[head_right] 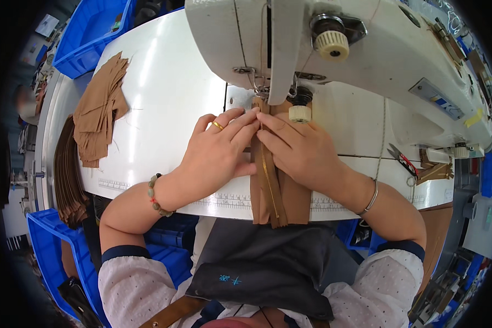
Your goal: The person sews a zipper onto a leather panel using an industrial sewing machine.
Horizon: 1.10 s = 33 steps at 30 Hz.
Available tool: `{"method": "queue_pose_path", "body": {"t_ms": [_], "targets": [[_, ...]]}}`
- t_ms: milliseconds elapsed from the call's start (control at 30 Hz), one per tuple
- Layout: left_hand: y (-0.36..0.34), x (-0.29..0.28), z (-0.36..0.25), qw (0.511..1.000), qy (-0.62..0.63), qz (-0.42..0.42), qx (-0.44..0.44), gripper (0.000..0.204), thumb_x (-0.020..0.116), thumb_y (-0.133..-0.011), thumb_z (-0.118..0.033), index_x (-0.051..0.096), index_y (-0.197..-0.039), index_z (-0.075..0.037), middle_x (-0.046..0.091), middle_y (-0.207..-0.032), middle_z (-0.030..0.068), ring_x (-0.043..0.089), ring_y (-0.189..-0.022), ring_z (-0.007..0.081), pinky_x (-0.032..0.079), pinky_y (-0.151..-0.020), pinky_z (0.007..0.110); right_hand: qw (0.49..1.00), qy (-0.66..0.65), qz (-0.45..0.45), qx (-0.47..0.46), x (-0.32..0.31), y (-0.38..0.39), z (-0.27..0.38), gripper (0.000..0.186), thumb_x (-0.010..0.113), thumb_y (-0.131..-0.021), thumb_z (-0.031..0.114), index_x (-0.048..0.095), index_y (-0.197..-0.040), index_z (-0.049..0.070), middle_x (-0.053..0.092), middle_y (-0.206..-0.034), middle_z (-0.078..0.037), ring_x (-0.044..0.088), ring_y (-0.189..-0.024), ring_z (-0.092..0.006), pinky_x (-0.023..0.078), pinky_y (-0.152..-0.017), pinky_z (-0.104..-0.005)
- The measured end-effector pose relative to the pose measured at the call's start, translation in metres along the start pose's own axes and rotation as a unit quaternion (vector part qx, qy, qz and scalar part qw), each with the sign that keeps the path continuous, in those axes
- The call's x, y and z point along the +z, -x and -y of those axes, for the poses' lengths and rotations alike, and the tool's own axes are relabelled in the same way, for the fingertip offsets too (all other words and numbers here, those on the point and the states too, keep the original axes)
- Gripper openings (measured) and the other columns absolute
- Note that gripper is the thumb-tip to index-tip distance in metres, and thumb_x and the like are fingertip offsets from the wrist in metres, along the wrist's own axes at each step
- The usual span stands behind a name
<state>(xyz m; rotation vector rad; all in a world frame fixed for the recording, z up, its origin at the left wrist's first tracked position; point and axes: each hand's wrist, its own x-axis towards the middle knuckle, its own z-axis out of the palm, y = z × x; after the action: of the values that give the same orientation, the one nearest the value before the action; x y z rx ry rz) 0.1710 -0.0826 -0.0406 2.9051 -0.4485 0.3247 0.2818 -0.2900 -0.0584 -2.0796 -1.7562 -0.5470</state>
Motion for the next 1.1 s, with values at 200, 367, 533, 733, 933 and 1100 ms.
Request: {"method": "queue_pose_path", "body": {"t_ms": [200,367,533,733,933,1100], "targets": [[-0.001,0.002,0.0,1.0,0.018,0.001,-0.004,0.076,0.086,-0.075,-0.037,0.057,-0.137,-0.004,0.058,-0.149,0.0084,0.052,-0.136,0.0281,0.042,-0.106,0.047,0.996,-0.056,0.039,0.054,-0.001,0.0,-0.003,0.045,0.079,-0.075,0.018,0.067,-0.118,0.007,0.064,-0.137,-0.01,0.068,-0.106,-0.0246,0.054,-0.086,-0.0375],[-0.001,0.0,0.0,1.0,0.009,0.002,-0.001,0.073,0.085,-0.076,-0.036,0.058,-0.135,-0.004,0.058,-0.15,0.0082,0.053,-0.135,0.0283,0.042,-0.105,0.047,0.995,-0.074,0.043,0.054,0.0,0.003,-0.003,0.043,0.081,-0.077,0.019,0.067,-0.115,0.006,0.065,-0.136,-0.011,0.068,-0.109,-0.026,0.054,-0.088,-0.0381],[-0.001,0.003,0.002,1.0,0.013,-0.006,0.001,0.073,0.085,-0.075,-0.036,0.058,-0.135,-0.005,0.059,-0.149,0.0077,0.054,-0.135,0.0279,0.042,-0.105,0.046,0.995,-0.086,0.016,0.036,0.001,0.004,-0.005,0.041,0.082,-0.078,0.021,0.067,-0.113,0.006,0.066,-0.133,-0.011,0.067,-0.113,-0.0267,0.054,-0.09,-0.0392],[-0.001,0.002,0.001,1.0,0.002,-0.014,0.006,0.072,0.085,-0.074,-0.035,0.061,-0.135,-0.005,0.06,-0.149,0.0068,0.054,-0.135,0.0281,0.042,-0.105,0.045,0.992,-0.107,0.014,0.063,-0.005,0.004,0.0,0.043,0.083,-0.079,0.023,0.067,-0.114,0.005,0.065,-0.132,-0.011,0.067,-0.111,-0.0291,0.054,-0.092,-0.0403],[0.0,0.004,0.001,0.999,-0.013,-0.026,0.013,0.071,0.084,-0.076,-0.034,0.063,-0.137,-0.004,0.06,-0.148,0.0066,0.054,-0.134,0.0286,0.042,-0.106,0.046,0.993,-0.093,0.024,0.074,-0.003,0.01,0.0,0.048,0.082,-0.079,0.024,0.068,-0.119,0.004,0.063,-0.133,-0.011,0.065,-0.109,-0.0305,0.053,-0.095,-0.0422],[-0.002,0.007,0.006,0.999,-0.013,-0.037,0.018,0.072,0.082,-0.078,-0.036,0.061,-0.139,-0.003,0.059,-0.149,0.008,0.053,-0.135,0.0291,0.042,-0.106,0.046,0.994,-0.072,0.035,0.081,-0.005,0.007,0.003,0.051,0.082,-0.078,0.026,0.068,-0.122,0.005,0.063,-0.136,-0.012,0.065,-0.111,-0.0302,0.052,-0.098,-0.0437]]}}
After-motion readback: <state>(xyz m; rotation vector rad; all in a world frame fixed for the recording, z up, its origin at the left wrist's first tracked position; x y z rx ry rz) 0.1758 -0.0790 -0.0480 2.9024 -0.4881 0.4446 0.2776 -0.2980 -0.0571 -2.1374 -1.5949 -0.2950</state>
